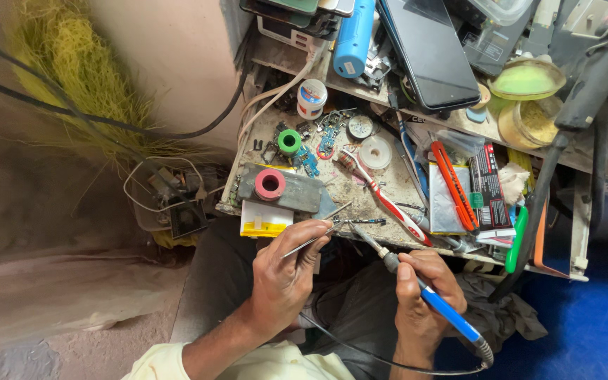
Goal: The person uses a soldering iron and tweezers to apply solder to small electronic components on a cluttered workbench. They handle a battery pack and other parts, repeatedly applying heat and solder to specific points.
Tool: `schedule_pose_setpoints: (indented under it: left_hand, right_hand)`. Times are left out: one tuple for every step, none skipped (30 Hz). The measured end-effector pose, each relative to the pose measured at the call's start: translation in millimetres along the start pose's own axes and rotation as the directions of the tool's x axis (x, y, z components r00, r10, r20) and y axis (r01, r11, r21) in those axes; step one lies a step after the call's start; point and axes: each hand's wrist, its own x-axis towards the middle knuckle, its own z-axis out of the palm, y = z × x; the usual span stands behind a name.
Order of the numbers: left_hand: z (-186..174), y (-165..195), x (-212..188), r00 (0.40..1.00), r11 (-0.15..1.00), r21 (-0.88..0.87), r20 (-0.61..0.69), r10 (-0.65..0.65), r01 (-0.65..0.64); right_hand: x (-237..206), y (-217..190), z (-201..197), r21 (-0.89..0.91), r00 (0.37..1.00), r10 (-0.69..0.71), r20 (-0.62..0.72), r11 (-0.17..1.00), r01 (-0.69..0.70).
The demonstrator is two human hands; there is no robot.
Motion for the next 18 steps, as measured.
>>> schedule_pose_setpoints:
  left_hand:
    - [0.4,-0.1,0.4,1.000,1.000,0.003,-0.005,0.010,-0.010]
    - [0.5,-0.1,0.6,1.000,1.000,0.006,-0.011,0.019,-0.019]
    - [0.1,0.1,0.6,1.000,1.000,0.006,-0.007,0.014,-0.014]
    - [-0.5,0.3,0.3,1.000,1.000,0.005,-0.003,0.009,-0.009]
    - [-0.7,0.4,0.2,1.000,1.000,0.005,0.000,0.005,-0.005]
    - [-0.5,0.2,0.5,1.000,1.000,0.006,0.000,0.007,-0.007]
    - [-0.4,0.1,0.7,1.000,1.000,0.009,-0.001,0.010,-0.010]
    - [-0.8,0.1,0.6,1.000,1.000,0.012,-0.001,0.010,-0.010]
    - [-1.1,0.2,0.2,1.000,1.000,0.011,-0.001,0.008,-0.008]
    - [-1.2,0.1,0.2,1.000,1.000,0.009,0.000,0.006,-0.006]
    - [-0.7,0.0,0.3,1.000,1.000,0.005,0.000,0.005,-0.005]
    - [-0.8,-0.1,0.2,1.000,1.000,0.005,0.000,0.007,-0.007]
    - [-0.9,-0.2,0.1,1.000,1.000,0.005,0.000,0.008,-0.008]
    - [-0.9,-0.3,0.0,1.000,1.000,0.005,0.000,0.010,-0.010]
    - [-0.9,-0.5,0.0,1.000,1.000,0.004,0.000,0.009,-0.009]
    - [-0.7,-0.7,0.0,1.000,1.000,0.003,0.000,0.009,-0.009]
    - [-0.6,-0.8,0.0,1.000,1.000,0.001,0.000,0.008,-0.008]
    - [-0.5,-0.9,0.1,1.000,1.000,0.000,0.000,0.008,-0.008]
  right_hand:
    - [0.0,-0.3,-0.1,0.004,1.000,-0.002,-0.002,1.000,0.002]
    - [-0.1,-0.5,-0.5,-0.018,1.000,0.000,-0.005,1.000,0.000]
    - [0.0,-0.6,-0.7,-0.040,1.000,0.004,-0.007,0.999,-0.004]
    - [-0.2,-0.6,-1.1,-0.062,1.000,0.007,-0.009,0.998,-0.007]
    - [-0.4,-0.4,-1.2,-0.045,1.000,0.011,-0.010,0.999,-0.011]
    - [-0.3,-0.1,-1.3,-0.028,1.000,0.013,-0.011,1.000,-0.014]
    - [-0.2,0.4,-1.2,-0.010,1.000,0.016,-0.011,1.000,-0.016]
    - [-0.3,0.9,-0.9,0.016,1.000,0.017,-0.014,1.000,-0.017]
    - [-0.6,1.3,-0.7,0.041,1.000,0.019,-0.018,0.999,-0.019]
    - [-0.5,1.5,-0.6,0.066,1.000,0.020,-0.023,0.998,-0.019]
    - [-0.4,1.6,-1.1,0.040,1.000,0.015,-0.018,0.999,-0.014]
    - [-0.5,1.5,-1.3,0.014,1.000,0.011,-0.012,1.000,-0.011]
    - [-0.5,1.3,-1.6,-0.012,1.000,0.007,-0.006,1.000,-0.007]
    - [-0.4,1.2,-1.6,-0.008,1.000,0.008,-0.006,1.000,-0.009]
    - [-0.3,1.1,-1.5,-0.004,1.000,0.010,-0.007,1.000,-0.010]
    - [-0.2,1.0,-1.5,0.000,1.000,0.012,-0.007,1.000,-0.012]
    - [0.0,0.9,-1.4,-0.009,1.000,0.003,-0.004,1.000,-0.003]
    - [0.2,0.9,-1.2,-0.018,1.000,-0.006,0.000,1.000,0.006]
